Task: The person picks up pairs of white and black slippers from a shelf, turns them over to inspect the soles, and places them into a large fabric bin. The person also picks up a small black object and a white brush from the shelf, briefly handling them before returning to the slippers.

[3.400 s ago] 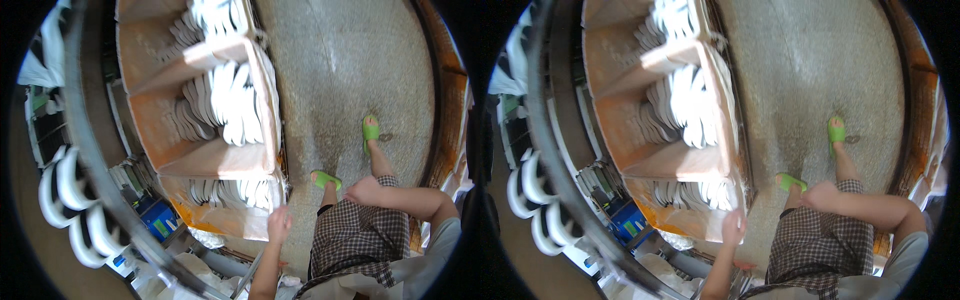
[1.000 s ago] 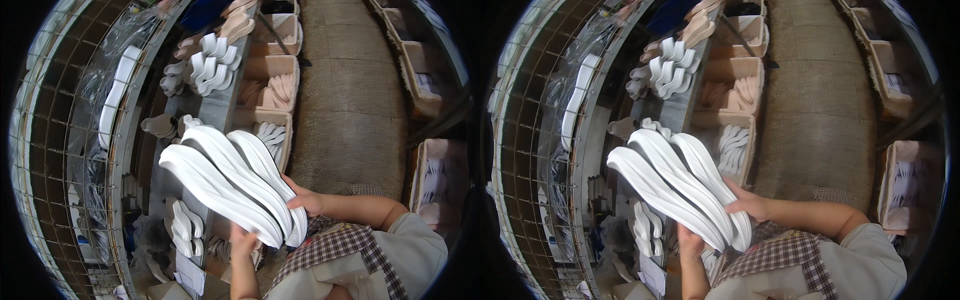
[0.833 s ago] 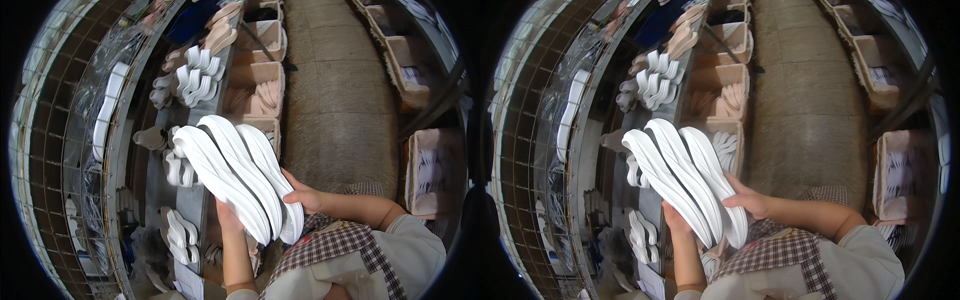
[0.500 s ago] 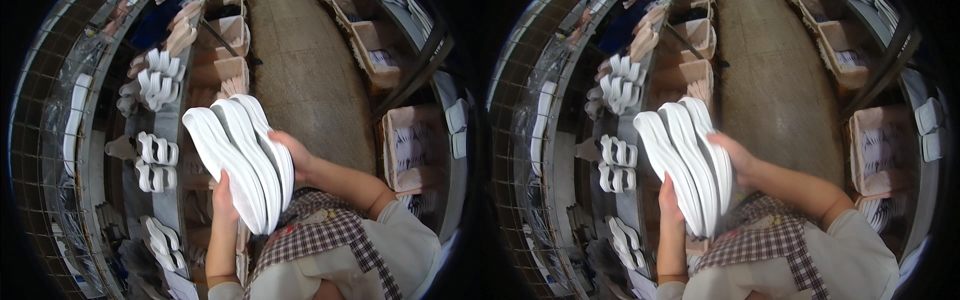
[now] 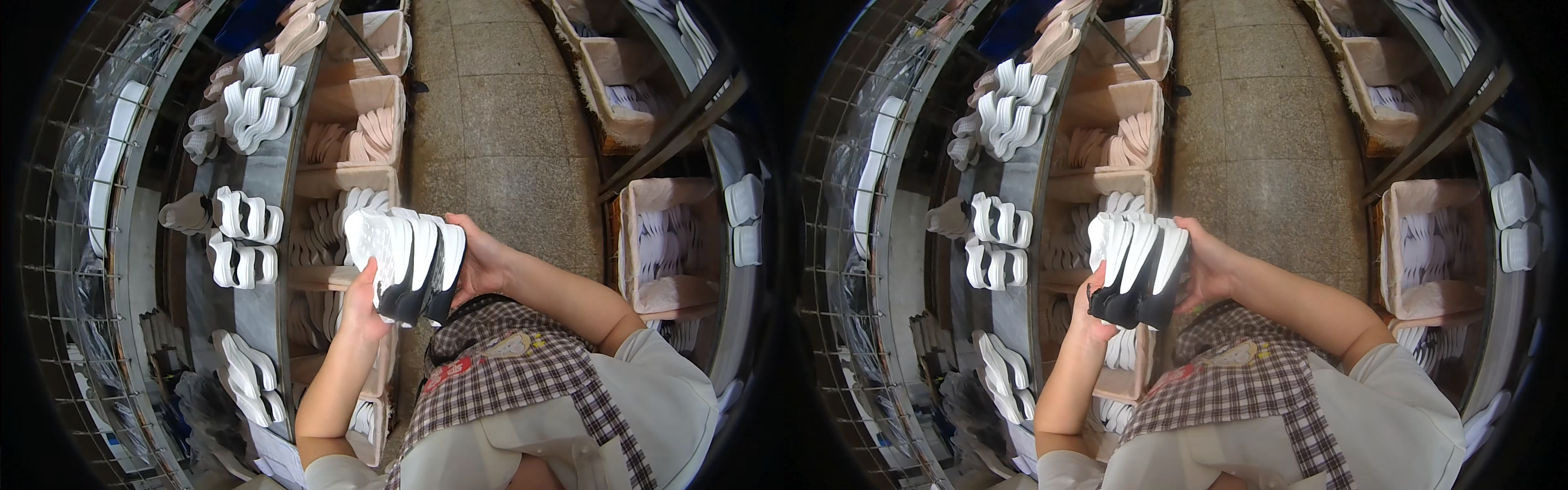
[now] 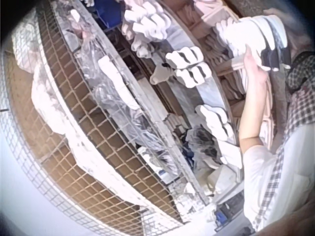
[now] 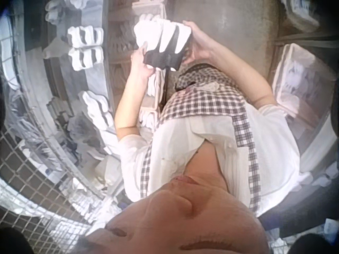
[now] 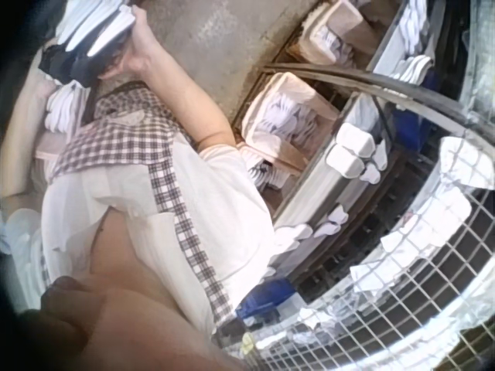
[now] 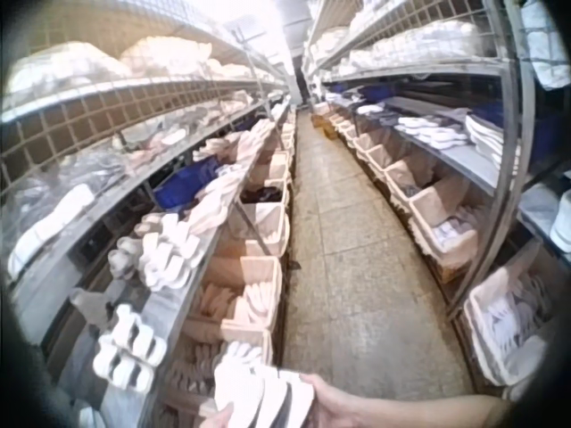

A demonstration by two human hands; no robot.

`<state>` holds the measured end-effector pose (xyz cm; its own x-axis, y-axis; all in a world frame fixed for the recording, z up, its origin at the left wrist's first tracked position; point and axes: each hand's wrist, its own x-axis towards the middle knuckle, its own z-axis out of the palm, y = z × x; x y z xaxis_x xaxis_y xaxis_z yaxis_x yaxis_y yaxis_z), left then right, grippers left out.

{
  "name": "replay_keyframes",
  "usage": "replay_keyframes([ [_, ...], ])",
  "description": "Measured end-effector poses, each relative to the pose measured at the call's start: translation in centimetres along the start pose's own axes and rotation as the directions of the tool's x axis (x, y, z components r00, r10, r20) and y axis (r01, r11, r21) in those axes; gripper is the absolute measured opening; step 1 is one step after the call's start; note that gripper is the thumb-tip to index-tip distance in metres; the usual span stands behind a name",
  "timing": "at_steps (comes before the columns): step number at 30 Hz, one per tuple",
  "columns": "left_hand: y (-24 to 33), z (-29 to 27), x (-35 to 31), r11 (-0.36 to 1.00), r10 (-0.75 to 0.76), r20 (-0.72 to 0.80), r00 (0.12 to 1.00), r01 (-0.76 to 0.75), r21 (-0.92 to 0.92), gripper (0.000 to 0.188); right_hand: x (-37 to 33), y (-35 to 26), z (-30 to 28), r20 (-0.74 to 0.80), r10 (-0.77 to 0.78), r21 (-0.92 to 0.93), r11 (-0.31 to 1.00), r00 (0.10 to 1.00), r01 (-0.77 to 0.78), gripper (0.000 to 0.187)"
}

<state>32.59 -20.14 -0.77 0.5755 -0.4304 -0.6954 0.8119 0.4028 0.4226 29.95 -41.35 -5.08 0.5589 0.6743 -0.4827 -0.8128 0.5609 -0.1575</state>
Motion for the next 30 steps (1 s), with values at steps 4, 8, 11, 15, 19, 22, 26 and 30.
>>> replay_keyframes([
  [4, 0.2, 1.7, -0.7, 0.999, -0.032, -0.140, 0.990, 0.034, 0.016, 0.049, 0.3, 0.5, -0.2, 0.003, 0.014, -0.003, 1.000, 1.000, -0.014, 0.080],
  [8, 0.2, 2.1, -1.0, 0.999, -0.029, -0.168, 0.985, 0.035, 0.036, 0.049, 0.3, 0.7, -0.1, -0.006, 0.024, 0.015, 1.000, 1.000, -0.024, 0.081],
  [11, 0.0, 1.9, -1.1, 0.998, 0.004, -0.143, 0.990, 0.006, 0.069, 0.047, 0.2, 0.9, -0.1, -0.013, 0.028, 0.015, 1.000, 1.000, -0.028, 0.081],
  [15, 0.1, 1.5, -1.4, 0.997, 0.005, -0.111, 0.994, 0.003, 0.072, 0.043, 0.0, 1.1, 0.1, -0.021, 0.024, 0.014, 1.000, 0.999, -0.024, 0.081],
  [19, 0.3, 0.8, -1.4, 0.991, -0.051, -0.168, 0.984, 0.071, 0.116, 0.039, -0.1, 1.4, 0.4, -0.033, 0.043, 0.030, 0.999, 0.999, -0.042, 0.082],
  [22, 0.1, 0.0, -1.0, 0.993, -0.081, -0.210, 0.974, 0.098, 0.072, 0.036, -0.1, 1.7, 0.6, -0.094, 0.040, 0.037, 0.999, 0.995, -0.036, 0.084],
  [26, -0.3, -1.0, -0.4, 0.992, -0.121, -0.227, 0.966, 0.128, 0.015, 0.034, 0.1, 2.2, 0.4, -0.141, 0.059, 0.066, 0.997, 0.988, -0.050, 0.084],
  [30, -0.9, -1.5, -0.1, 0.992, -0.116, -0.249, 0.961, 0.126, 0.026, 0.033, 0.3, 2.6, -0.2, -0.146, 0.068, 0.077, 0.995, 0.987, -0.057, 0.083],
])
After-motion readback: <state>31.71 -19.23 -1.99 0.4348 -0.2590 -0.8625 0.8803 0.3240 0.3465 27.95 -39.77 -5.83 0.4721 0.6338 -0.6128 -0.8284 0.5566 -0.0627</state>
